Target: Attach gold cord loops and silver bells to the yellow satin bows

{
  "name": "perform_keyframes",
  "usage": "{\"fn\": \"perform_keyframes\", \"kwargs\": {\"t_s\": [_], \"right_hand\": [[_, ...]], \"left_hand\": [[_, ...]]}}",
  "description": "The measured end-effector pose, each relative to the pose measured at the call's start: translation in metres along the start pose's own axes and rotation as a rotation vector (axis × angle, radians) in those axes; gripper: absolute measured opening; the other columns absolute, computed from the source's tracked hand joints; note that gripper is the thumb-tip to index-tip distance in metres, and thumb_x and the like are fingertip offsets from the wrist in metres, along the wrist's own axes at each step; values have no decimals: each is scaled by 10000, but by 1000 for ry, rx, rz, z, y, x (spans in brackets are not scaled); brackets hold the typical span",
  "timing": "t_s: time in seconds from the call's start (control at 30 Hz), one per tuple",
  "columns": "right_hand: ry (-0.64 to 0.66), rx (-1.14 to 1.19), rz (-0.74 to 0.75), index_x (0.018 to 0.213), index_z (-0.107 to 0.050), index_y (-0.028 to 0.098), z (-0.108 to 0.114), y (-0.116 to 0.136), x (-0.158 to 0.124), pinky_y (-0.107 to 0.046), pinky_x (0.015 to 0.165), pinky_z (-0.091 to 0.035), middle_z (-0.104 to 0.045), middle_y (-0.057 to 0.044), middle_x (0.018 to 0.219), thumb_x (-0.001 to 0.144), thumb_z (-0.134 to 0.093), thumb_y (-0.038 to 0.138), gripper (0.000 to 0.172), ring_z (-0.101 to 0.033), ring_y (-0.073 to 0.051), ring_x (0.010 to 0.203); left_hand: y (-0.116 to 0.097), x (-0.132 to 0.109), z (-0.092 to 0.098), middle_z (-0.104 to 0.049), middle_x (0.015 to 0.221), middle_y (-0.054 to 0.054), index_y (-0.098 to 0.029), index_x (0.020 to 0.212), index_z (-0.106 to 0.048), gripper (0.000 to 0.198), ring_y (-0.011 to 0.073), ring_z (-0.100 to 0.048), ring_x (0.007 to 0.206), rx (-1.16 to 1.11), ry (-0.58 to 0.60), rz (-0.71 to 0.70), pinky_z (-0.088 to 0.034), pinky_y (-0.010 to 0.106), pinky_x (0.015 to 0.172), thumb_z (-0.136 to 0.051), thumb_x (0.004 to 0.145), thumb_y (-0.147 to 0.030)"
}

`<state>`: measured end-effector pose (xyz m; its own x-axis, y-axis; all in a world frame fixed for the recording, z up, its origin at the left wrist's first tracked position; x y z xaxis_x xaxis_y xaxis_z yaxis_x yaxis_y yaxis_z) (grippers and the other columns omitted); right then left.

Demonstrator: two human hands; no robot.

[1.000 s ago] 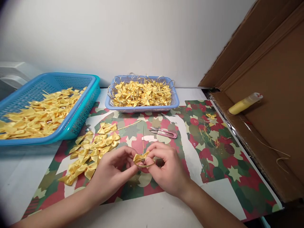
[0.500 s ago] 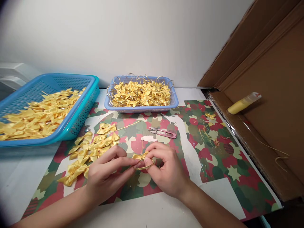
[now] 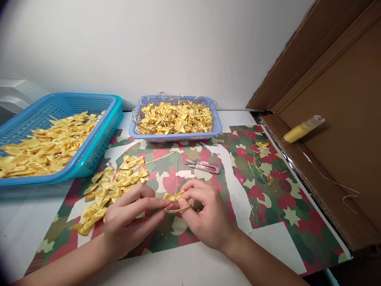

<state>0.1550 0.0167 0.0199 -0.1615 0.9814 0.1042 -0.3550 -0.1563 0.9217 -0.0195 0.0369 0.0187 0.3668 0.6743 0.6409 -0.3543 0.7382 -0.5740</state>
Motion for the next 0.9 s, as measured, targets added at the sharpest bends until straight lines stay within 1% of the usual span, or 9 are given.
{"fn": "perform_keyframes", "kwargs": {"t_s": [0.23, 0.3, 0.33, 0.4, 0.47, 0.53, 0.63, 0.77, 0.9], "right_hand": [[-6, 5, 14, 649, -666, 179, 0, 1, -1, -262, 558, -443, -599, -54, 790, 864, -524, 188, 257, -575, -165, 719], [-6, 8, 9, 651, -661, 180, -1, 1, -2, -260, 556, -447, -597, -53, 794, 868, -523, 192, 257, -577, -165, 721], [-9, 8, 7, 659, -662, 182, 0, 1, -2, -257, 550, -447, -598, -53, 798, 870, -524, 196, 252, -578, -165, 721], [-21, 7, 6, 673, -662, 184, 0, 0, -1, -248, 536, -444, -602, -52, 808, 870, -530, 199, 237, -577, -162, 718], [-30, 3, 13, 667, -655, 182, 0, 0, -1, -244, 532, -443, -604, -51, 804, 868, -537, 201, 234, -579, -160, 714], [-31, -3, 24, 652, -650, 176, 0, 0, 0, -247, 542, -449, -603, -52, 789, 867, -539, 200, 243, -581, -159, 705], [-31, -27, 40, 648, -661, 169, -1, 1, 0, -256, 565, -463, -604, -55, 777, 867, -535, 190, 253, -595, -161, 704], [-52, -54, 76, 658, -674, 172, -3, 2, 0, -262, 574, -470, -605, -52, 765, 864, -538, 175, 246, -601, -160, 696], [-71, -63, 109, 676, -682, 180, -4, 3, 0, -262, 560, -470, -613, -46, 747, 868, -551, 185, 233, -595, -158, 677]], "left_hand": [[-2, 0, 2, -515, 667, -20, -203, 865, -682, 116, 92, -516, 562, -10, -1, -13, -432, 197, 491, -664, 807, -104], [-2, 0, 1, -513, 685, -19, -204, 874, -669, 140, 94, -514, 584, -13, 0, 7, -433, 198, 512, -661, 800, -86], [-1, 0, 0, -520, 703, -16, -202, 875, -651, 135, 97, -511, 595, -13, 6, 47, -434, 202, 521, -667, 793, -95], [1, 0, -3, -534, 734, -11, -193, 856, -590, 133, 102, -499, 601, -23, 51, 187, -432, 211, 524, -689, 777, -152], [3, -1, -7, -515, 696, -25, -192, 804, -526, 170, 99, -466, 564, -53, 144, 333, -404, 211, 495, -690, 779, -230], [4, -1, -10, -465, 626, -47, -194, 745, -494, 182, 94, -434, 529, -86, 242, 407, -364, 203, 469, -653, 804, -260], [2, -2, -10, -448, 605, -46, -189, 715, -499, 166, 95, -423, 530, -89, 293, 397, -341, 202, 472, -607, 827, -246], [2, -3, -10, -478, 621, -36, -184, 735, -523, 148, 102, -437, 547, -54, 277, 356, -352, 205, 488, -604, 838, -255], [5, -3, -12, -510, 616, -35, -185, 755, -554, 139, 98, -449, 531, -65, 246, 414, -359, 199, 473, -615, 846, -272]]}}
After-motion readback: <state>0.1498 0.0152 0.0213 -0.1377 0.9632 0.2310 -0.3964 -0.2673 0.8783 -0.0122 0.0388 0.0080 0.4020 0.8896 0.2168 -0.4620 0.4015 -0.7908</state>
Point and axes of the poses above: each hand's wrist, its own x-axis towards the middle knuckle, its own z-axis out of the back of the hand, y = z × x, the point moved 2 cm from there along x, towards the middle knuckle
